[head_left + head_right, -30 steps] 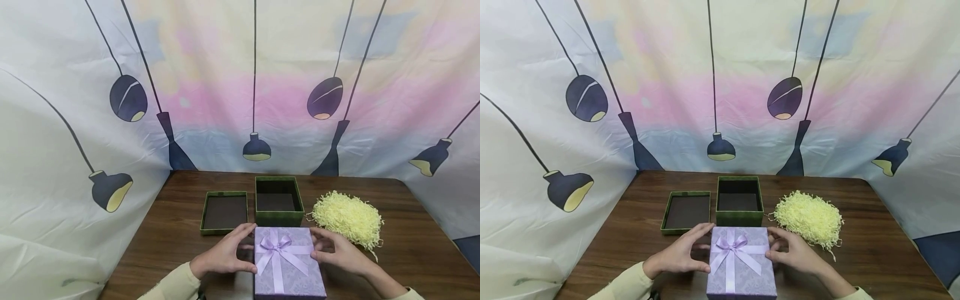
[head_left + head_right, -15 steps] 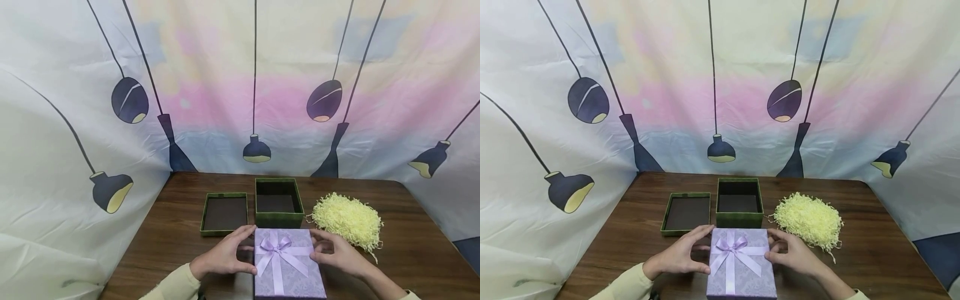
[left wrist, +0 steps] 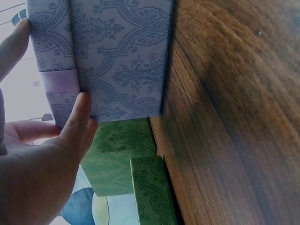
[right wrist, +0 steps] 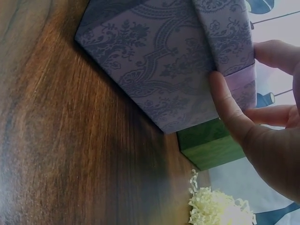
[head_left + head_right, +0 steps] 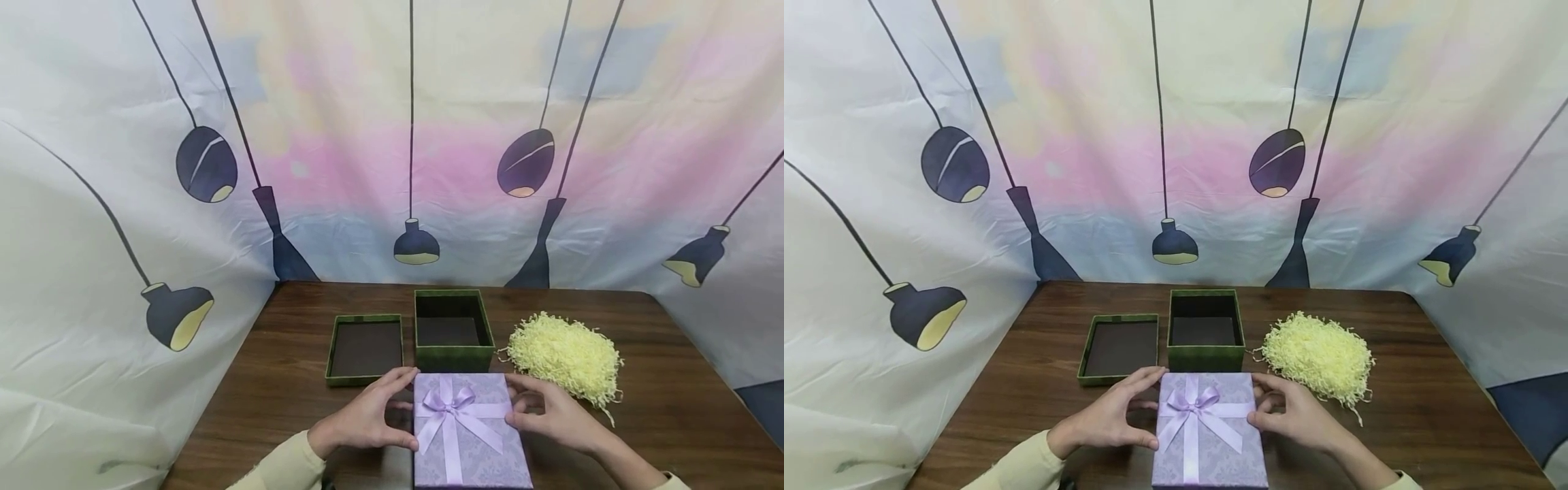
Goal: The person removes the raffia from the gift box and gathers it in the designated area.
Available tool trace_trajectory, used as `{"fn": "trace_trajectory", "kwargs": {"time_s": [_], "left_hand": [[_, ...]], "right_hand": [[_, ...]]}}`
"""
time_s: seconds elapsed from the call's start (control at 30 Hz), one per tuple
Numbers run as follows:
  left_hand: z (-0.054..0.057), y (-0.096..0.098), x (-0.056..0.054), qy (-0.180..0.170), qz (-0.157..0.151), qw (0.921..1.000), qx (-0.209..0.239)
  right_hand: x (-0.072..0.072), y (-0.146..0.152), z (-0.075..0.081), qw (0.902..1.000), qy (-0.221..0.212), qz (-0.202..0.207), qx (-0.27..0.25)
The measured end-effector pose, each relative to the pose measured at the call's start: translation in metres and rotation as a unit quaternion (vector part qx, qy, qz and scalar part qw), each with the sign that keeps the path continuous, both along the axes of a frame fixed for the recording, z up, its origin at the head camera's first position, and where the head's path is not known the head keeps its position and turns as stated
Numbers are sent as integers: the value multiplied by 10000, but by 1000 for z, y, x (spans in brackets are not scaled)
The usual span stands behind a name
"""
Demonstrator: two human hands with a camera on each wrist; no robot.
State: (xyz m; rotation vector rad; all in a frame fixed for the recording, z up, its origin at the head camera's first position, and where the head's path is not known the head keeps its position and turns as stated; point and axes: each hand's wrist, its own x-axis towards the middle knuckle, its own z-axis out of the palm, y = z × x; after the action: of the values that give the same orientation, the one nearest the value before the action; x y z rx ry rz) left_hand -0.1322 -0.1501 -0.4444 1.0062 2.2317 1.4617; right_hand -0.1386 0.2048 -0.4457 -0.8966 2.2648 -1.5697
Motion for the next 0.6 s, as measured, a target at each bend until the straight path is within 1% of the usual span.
{"fn": "trace_trajectory", "kwargs": {"time_s": [0.17,0.4,0.6], "left_hand": [[0,-1,0,23,-20,10000,-18],[0,0,-1,50,-97,9999,20],[2,-2,-3,102,-111,9999,61]], "right_hand": [[1,-1,1,10000,-10,41,-52],[4,0,3,10000,-10,-79,18],[2,-2,4,10000,30,-84,-7]]}}
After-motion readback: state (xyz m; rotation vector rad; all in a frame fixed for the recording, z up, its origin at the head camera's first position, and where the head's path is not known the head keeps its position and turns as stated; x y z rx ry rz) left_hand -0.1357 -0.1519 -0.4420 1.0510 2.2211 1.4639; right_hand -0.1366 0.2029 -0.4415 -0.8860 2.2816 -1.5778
